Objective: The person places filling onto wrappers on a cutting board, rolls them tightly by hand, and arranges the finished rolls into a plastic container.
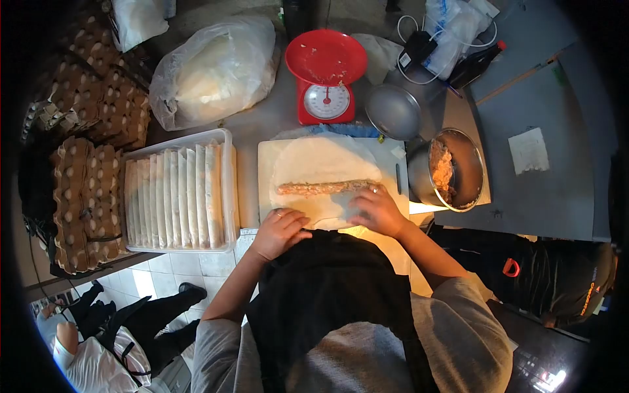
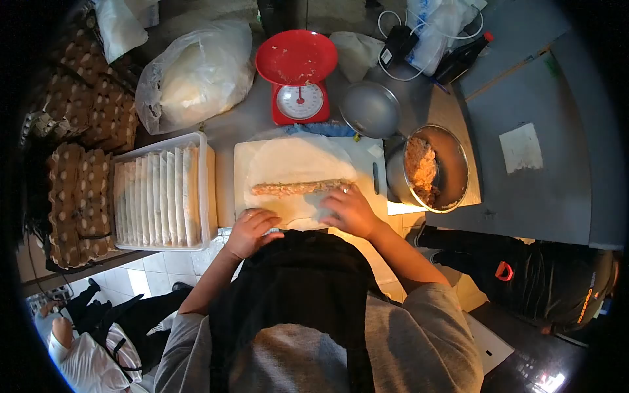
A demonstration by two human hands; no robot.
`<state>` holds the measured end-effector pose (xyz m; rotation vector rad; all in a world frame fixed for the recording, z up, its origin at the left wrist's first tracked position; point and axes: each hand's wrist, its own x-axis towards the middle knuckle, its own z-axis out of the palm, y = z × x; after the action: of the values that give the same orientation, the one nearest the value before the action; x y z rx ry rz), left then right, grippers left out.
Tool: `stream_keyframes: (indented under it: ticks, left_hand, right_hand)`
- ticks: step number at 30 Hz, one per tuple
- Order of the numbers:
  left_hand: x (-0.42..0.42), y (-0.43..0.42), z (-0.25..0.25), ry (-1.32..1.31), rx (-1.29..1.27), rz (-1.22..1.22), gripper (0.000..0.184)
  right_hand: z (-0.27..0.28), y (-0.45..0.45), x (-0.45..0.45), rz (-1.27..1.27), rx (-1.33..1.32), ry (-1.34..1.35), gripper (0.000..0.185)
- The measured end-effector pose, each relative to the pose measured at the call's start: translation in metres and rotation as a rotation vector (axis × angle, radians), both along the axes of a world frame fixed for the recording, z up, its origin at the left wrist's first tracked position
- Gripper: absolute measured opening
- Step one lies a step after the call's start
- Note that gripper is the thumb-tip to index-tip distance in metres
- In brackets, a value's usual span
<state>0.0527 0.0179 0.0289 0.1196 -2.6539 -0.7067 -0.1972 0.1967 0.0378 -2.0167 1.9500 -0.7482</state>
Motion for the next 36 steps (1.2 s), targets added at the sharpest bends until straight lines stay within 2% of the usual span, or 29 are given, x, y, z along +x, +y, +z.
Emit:
stream_keyframes:
  ticks: [3, 6, 9, 12, 15, 16, 19, 20, 22, 25, 28, 31, 36]
  left_hand:
    - [0.001, -0.001, -0.012, -0.02, -0.005, -0.045, 0.023]
    - [-0.001, -0.001, -0.016, 0.011, 0.028, -0.038, 0.021]
    - [-0.01, -0.004, -0.019, 0.046, 0.18, 0.031, 0.015]
    - [-0.031, -0.015, -0.011, 0.014, 0.199, 0.219, 0.011]
    - [-0.065, -0.026, -0.003, 0.14, 0.178, 0.418, 0.011]
    - [-0.073, -0.028, 0.001, 0.176, 0.056, 0.474, 0.015]
    - [-0.076, -0.019, -0.012, 0.141, -0.078, 0.284, 0.017]
    - [-0.074, -0.011, -0.023, 0.124, -0.12, 0.151, 0.024]
    - [-0.08, 0.003, -0.026, 0.15, -0.172, 0.127, 0.034]
    - [-0.084, 0.009, -0.039, 0.09, -0.186, 0.145, 0.044]
    - [-0.088, 0.006, -0.04, 0.048, -0.187, 0.156, 0.046]
    - [-0.094, 0.01, -0.029, -0.021, -0.168, 0.163, 0.047]
    - [-0.1, 0.009, -0.025, -0.076, -0.153, 0.16, 0.036]
  right_hand:
    - [-0.005, 0.02, 0.004, 0.062, 0.047, 0.05, 0.041]
    - [-0.009, 0.028, 0.012, -0.012, 0.017, 0.053, 0.034]
    - [-0.015, 0.024, 0.01, -0.097, -0.077, 0.02, 0.026]
    - [-0.011, 0.003, -0.003, -0.271, -0.14, 0.007, 0.021]
    - [-0.01, -0.033, -0.02, -0.42, -0.226, -0.06, 0.02]
    - [-0.012, -0.042, -0.023, -0.455, -0.263, -0.098, 0.02]
    - [-0.023, -0.051, -0.028, -0.576, -0.029, -0.364, 0.024]
    - [-0.025, -0.052, -0.03, -0.589, -0.006, -0.337, 0.024]
    - [-0.027, -0.051, -0.03, -0.616, 0.044, -0.285, 0.023]
    - [-0.031, -0.045, -0.031, -0.566, -0.071, 0.137, 0.023]
    - [-0.025, -0.032, -0.032, -0.245, -0.137, 0.207, 0.025]
    - [-0.012, -0.026, -0.017, -0.06, -0.104, 0.146, 0.035]
    - [-0.022, -0.024, -0.015, -0.132, -0.041, 0.179, 0.035]
